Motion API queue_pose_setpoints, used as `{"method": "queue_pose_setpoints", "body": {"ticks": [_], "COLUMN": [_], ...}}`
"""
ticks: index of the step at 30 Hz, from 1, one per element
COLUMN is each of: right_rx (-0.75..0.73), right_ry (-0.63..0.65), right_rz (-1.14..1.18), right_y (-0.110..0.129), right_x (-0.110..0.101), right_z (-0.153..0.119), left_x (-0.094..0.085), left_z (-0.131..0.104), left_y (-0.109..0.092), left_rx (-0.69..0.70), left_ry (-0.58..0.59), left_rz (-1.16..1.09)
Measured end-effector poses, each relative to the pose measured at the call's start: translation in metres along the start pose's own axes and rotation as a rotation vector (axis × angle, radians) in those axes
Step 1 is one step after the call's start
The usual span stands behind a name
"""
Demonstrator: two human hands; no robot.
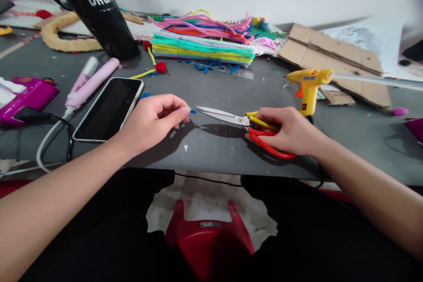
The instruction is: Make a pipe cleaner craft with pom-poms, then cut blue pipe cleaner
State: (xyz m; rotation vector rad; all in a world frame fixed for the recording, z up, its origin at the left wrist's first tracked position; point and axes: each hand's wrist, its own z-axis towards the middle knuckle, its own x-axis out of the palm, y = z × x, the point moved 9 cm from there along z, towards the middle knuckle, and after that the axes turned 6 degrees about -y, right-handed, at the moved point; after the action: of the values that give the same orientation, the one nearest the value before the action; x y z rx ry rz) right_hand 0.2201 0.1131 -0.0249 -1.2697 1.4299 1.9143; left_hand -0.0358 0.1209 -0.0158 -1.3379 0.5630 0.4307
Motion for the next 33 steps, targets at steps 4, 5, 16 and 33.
{"method": "queue_pose_setpoints", "body": {"ticks": [4,5,16,33], "right_rx": [-0.037,-0.044,-0.073,-0.011], "right_ry": [-0.033,-0.040,-0.063,-0.066], "right_rz": [-0.037,-0.046,-0.101,-0.036], "right_y": [0.0017,0.0018,0.0023,-0.0014], "right_x": [-0.0010,-0.0011,-0.0011,-0.0024], "right_z": [-0.0004,-0.0005,-0.0004,0.0019], "left_x": [0.0011,0.0014,0.0015,0.0012], "left_z": [0.0001,0.0002,0.0007,0.0008], "left_y": [-0.0009,-0.0011,-0.0014,0.0005], "left_rx": [-0.002,-0.002,0.011,-0.004], "left_ry": [0.011,0.013,0.015,0.020], "left_rz": [-0.015,-0.020,0.009,-0.013]}}
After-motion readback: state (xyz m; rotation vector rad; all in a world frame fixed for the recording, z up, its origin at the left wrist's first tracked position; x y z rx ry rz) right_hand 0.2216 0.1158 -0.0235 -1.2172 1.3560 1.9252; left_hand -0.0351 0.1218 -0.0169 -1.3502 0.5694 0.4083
